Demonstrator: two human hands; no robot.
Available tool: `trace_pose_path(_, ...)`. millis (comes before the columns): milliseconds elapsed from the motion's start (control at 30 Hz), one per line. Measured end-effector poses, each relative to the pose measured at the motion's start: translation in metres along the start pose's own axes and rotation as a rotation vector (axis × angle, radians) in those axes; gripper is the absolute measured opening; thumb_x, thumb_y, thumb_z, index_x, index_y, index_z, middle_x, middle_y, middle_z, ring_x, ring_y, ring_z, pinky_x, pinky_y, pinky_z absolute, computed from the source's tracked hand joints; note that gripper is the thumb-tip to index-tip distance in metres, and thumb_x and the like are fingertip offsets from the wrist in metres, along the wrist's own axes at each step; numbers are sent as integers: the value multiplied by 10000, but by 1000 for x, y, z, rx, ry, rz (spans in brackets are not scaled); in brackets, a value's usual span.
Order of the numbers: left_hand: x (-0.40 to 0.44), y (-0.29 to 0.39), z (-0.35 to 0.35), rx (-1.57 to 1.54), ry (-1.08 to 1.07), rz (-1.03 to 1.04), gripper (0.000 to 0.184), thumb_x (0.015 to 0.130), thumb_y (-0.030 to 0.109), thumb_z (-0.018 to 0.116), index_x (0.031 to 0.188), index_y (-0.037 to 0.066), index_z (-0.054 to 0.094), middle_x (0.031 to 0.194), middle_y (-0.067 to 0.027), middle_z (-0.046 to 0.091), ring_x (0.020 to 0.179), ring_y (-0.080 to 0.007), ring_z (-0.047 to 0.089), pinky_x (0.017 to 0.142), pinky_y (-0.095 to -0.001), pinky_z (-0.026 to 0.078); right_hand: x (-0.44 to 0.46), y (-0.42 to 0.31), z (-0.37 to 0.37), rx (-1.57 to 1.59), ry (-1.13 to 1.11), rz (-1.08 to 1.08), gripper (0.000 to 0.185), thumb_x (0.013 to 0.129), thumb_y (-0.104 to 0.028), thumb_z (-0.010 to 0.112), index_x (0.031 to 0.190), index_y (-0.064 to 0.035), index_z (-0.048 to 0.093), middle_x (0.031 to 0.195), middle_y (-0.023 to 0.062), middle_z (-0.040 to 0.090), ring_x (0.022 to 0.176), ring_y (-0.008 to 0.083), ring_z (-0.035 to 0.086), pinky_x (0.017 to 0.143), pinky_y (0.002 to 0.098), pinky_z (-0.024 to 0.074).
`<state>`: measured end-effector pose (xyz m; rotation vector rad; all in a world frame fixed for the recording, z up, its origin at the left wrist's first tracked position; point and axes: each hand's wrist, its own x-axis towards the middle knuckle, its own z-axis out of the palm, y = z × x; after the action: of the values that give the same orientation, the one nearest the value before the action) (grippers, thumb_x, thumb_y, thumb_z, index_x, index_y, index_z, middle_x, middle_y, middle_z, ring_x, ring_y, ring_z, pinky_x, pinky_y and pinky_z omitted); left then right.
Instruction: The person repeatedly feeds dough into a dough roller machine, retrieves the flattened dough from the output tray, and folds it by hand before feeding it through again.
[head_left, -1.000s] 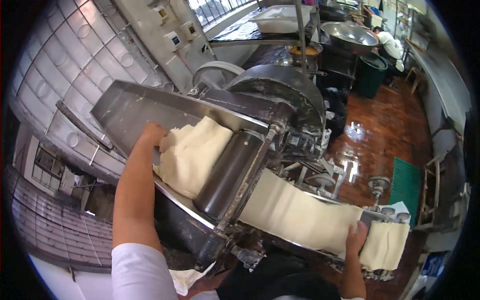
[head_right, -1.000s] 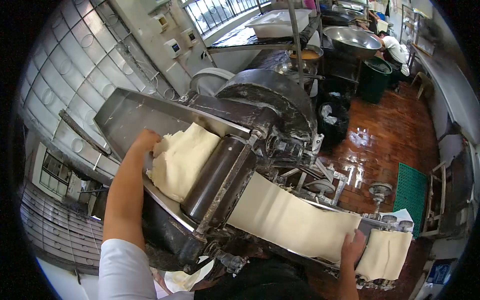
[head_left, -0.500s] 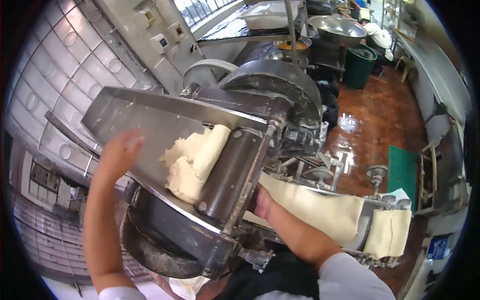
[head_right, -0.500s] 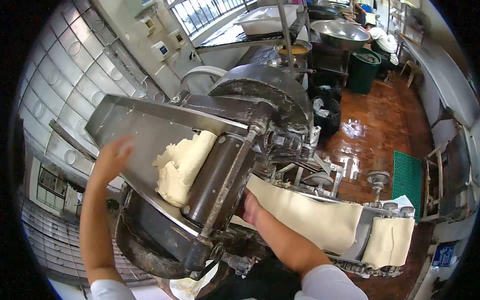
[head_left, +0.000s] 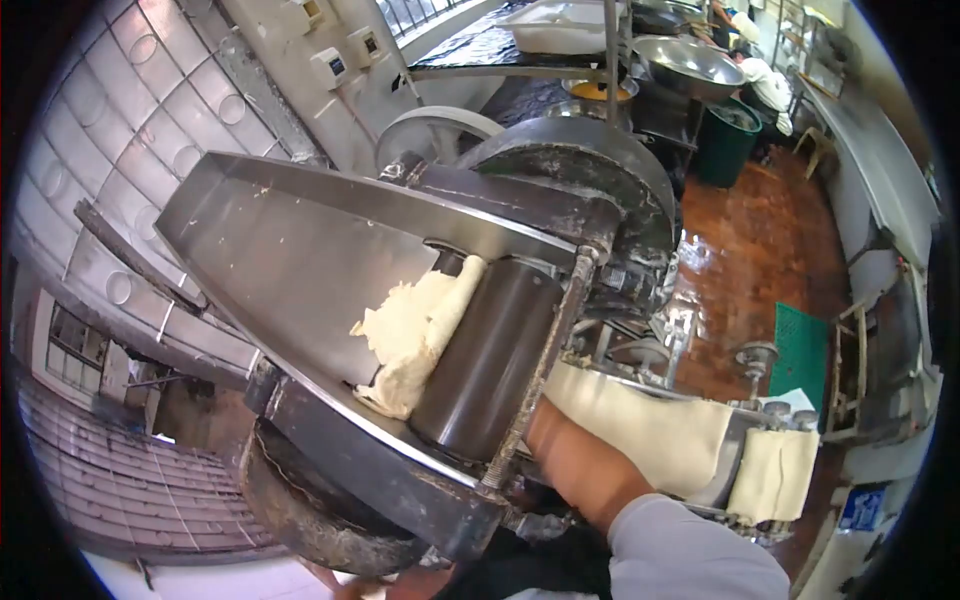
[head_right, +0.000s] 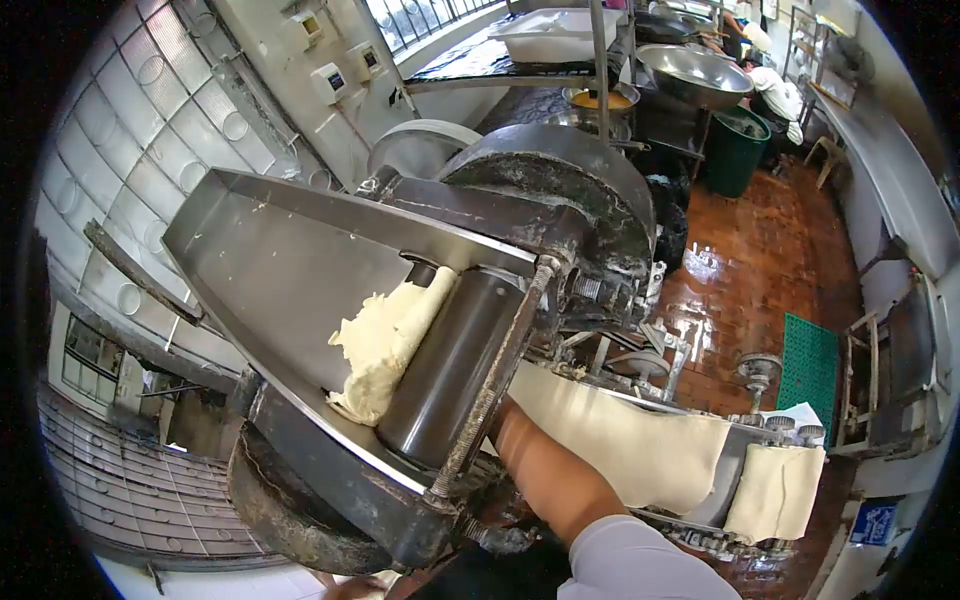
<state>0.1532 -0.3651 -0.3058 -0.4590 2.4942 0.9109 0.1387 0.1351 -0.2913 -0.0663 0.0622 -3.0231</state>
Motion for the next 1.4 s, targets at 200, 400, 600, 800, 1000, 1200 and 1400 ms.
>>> trace_pose_path(200,-22,-26,133,91,-421,-18,392,900,299,554,1203,51,544,1146,-81,559,1014,-219,543,881,-330,432,-12,4,-17,-78,120,-33,391,933,-343,481,1170,-43,564,1096,129,637,1022,250,612,906,416,494)
trace_pose_path(400,-35,-60,168,217,-611,120,389,902,268,546,1234,67,527,1218,-106,539,1058,-245,541,904,-349,433,-62,-6,-53,-271,550,-111,303,900,-179,498,1129,6,570,1063,150,628,945,273,622,871,424,508)
trace_pose_path(600,-133,54,232,371,-861,299,410,908,301,545,1220,34,547,1246,-149,563,1123,-298,553,956,-388,422,-112,-25,-7,-501,735,-151,351,860,-153,616,1145,38,541,1025,157,623,938,286,620,849,410,509)
trace_pose_path(800,-172,169,374,118,-1214,495,480,953,425,416,1241,61,535,1134,-93,611,1010,-188,580,866,-301,453,-153,-31,13,-461,710,-209,420,854,-171,635,1195,41,511,1065,170,615,933,299,618,846,417,500)
trace_pose_path(1000,-173,237,443,-952,-897,-184,484,932,484,411,1223,115,531,1042,-50,623,874,-180,595,768,-306,486,-214,-50,62,-399,740,-106,458,857,-184,634,1222,51,489,1145,197,589,1014,317,597,896,436,481)
trace_pose_path(1200,-176,255,457,-1106,-919,-228,482,927,492,413,1197,111,532,1022,-54,622,853,-183,595,752,-310,487,-316,-90,22,-529,690,-173,496,915,-241,544,1303,38,409,1278,174,516,1169,308,510,1019,433,390)
trace_pose_path(1400,-251,296,462,-1100,-1078,-147,482,922,501,414,1170,106,534,1001,-58,620,833,-187,594,737,-314,487,-398,-113,10,-467,1038,-38,649,930,-465,431,1411,-50,298,1403,173,395,1270,330,402,1019,487,349)
